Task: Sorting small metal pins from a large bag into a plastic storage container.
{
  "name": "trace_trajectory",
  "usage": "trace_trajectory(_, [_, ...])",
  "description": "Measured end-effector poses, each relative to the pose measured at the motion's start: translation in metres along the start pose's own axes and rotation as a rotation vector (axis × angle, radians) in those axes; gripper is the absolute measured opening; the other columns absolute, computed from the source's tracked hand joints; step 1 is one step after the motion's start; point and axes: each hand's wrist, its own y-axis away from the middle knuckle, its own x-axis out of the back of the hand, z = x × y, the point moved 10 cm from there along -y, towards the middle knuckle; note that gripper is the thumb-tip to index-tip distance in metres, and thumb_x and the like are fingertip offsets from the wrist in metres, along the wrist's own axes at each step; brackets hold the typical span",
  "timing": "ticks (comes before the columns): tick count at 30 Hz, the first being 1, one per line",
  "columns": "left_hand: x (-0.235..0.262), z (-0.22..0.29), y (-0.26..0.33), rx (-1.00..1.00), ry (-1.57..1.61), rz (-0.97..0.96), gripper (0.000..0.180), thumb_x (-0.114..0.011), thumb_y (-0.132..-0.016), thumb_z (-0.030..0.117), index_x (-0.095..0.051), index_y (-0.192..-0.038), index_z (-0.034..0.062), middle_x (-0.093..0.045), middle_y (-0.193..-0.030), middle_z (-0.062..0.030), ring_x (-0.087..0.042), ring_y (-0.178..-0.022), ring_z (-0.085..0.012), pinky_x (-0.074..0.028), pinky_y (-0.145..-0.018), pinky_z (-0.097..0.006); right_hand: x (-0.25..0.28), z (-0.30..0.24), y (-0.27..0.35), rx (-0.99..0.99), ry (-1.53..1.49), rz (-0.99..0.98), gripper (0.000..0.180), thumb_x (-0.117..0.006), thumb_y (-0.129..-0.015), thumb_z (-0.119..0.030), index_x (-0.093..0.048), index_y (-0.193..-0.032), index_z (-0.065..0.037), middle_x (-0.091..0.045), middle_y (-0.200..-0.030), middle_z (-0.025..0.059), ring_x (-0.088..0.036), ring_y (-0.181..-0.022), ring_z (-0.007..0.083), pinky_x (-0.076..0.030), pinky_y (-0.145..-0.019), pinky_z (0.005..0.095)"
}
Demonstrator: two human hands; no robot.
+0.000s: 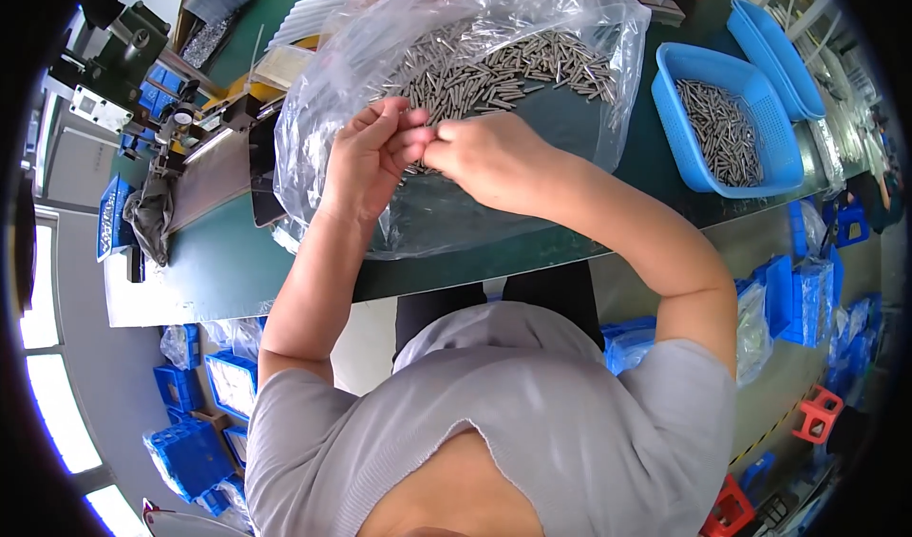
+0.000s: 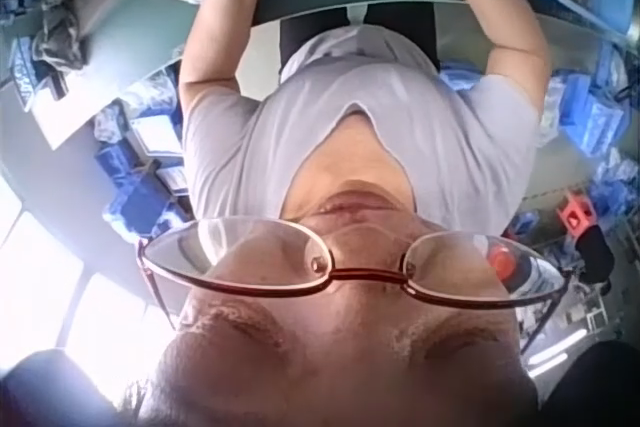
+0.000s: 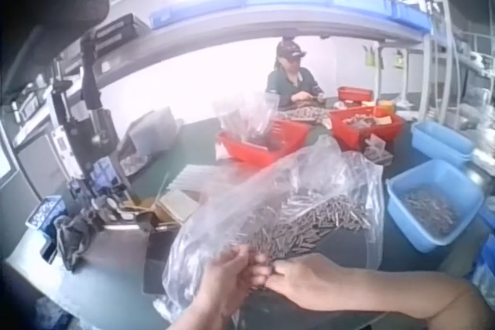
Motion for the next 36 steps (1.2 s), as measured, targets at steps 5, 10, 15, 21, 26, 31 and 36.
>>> trace_trajectory(5, [0.005, 0.003, 0.003, -0.022, -0.125, 0.046, 0.021, -0.045, -0.096, 0.019, -0.049, -0.101, -0.0013, -0.059, -0.073, -0.0082, -0.052, -0.049, -0.0131, -0.044, -0.042, -0.026, -0.013, -0.003, -0.01, 0.056, 0.058, 0.007, 0.004, -0.054, -0.075, -0.007, -0.056, -0.079, -0.006, -0.054, -0.077, 0.0096, -0.061, -0.073, 0.0264, -0.05, -0.061, 0.038])
trace_trajectory(10, [-0.001, -0.001, 0.006, 0.015, -0.066, 0.073, 0.018, -0.045, -0.093, 0.009, -0.049, -0.105, -0.0043, -0.058, -0.098, -0.0167, -0.063, -0.088, -0.0231, -0.055, -0.073, -0.029, 0.005, 0.028, 0.0, -0.088, 0.093, 0.018, 0.006, -0.058, -0.074, -0.006, -0.055, -0.079, -0.003, -0.053, -0.079, 0.012, -0.059, -0.075, 0.0295, -0.05, -0.065, 0.0383])
trace_trajectory(15, [-0.013, -0.009, 0.008, 0.096, -0.173, -0.015, 0.021, -0.043, -0.092, 0.003, -0.046, -0.11, -0.0079, -0.056, -0.106, -0.0223, -0.061, -0.1, -0.03, -0.053, -0.085, -0.032, 0.01, 0.049, 0.002, -0.155, 0.01, 0.017, 0.009, -0.061, -0.074, -0.006, -0.056, -0.081, -0.003, -0.055, -0.08, 0.0108, -0.06, -0.077, 0.0297, -0.05, -0.067, 0.0389])
trace_trajectory(21, [-0.014, -0.012, 0.008, 0.132, -0.183, -0.005, 0.02, -0.044, -0.093, 0.005, -0.047, -0.109, -0.0065, -0.06, -0.098, -0.0183, -0.065, -0.087, -0.0267, -0.056, -0.076, -0.031, 0.012, 0.057, 0.006, -0.185, -0.026, -0.02, 0.013, -0.065, -0.074, -0.008, -0.057, -0.084, -0.004, -0.058, -0.084, 0.0095, -0.061, -0.08, 0.0284, -0.05, -0.067, 0.0383])
trace_trajectory(26, [-0.02, -0.014, 0.006, 0.105, -0.132, -0.079, 0.017, -0.048, -0.092, 0.006, -0.048, -0.105, -0.0052, -0.062, -0.089, -0.016, -0.066, -0.074, -0.0231, -0.056, -0.065, -0.029, 0.003, 0.057, 0.007, -0.226, 0.034, -0.071, 0.014, -0.066, -0.073, -0.009, -0.057, -0.083, -0.003, -0.058, -0.084, 0.0109, -0.06, -0.079, 0.0301, -0.049, -0.067, 0.0387])
trace_trajectory(31, [-0.024, -0.02, 0.007, 0.144, -0.017, -0.198, 0.017, -0.054, -0.091, 0.01, -0.053, -0.103, -0.0025, -0.063, -0.087, -0.013, -0.064, -0.069, -0.0191, -0.055, -0.06, -0.027, -0.001, 0.06, 0.01, -0.265, 0.052, -0.041, 0.012, -0.064, -0.074, -0.008, -0.059, -0.084, -0.003, -0.059, -0.083, 0.0116, -0.06, -0.08, 0.0307, -0.049, -0.068, 0.0389])
trace_trajectory(36, [-0.031, -0.025, 0.009, 0.196, 0.078, -0.249, 0.015, -0.055, -0.09, 0.01, -0.06, -0.102, 0.0022, -0.063, -0.086, -0.0095, -0.061, -0.069, -0.016, -0.05, -0.06, -0.027, 0.023, 0.055, 0.004, -0.166, -0.144, 0.149, 0.01, -0.06, -0.075, -0.003, -0.06, -0.085, -0.001, -0.06, -0.08, 0.0129, -0.061, -0.074, 0.0301, -0.048, -0.065, 0.0358])
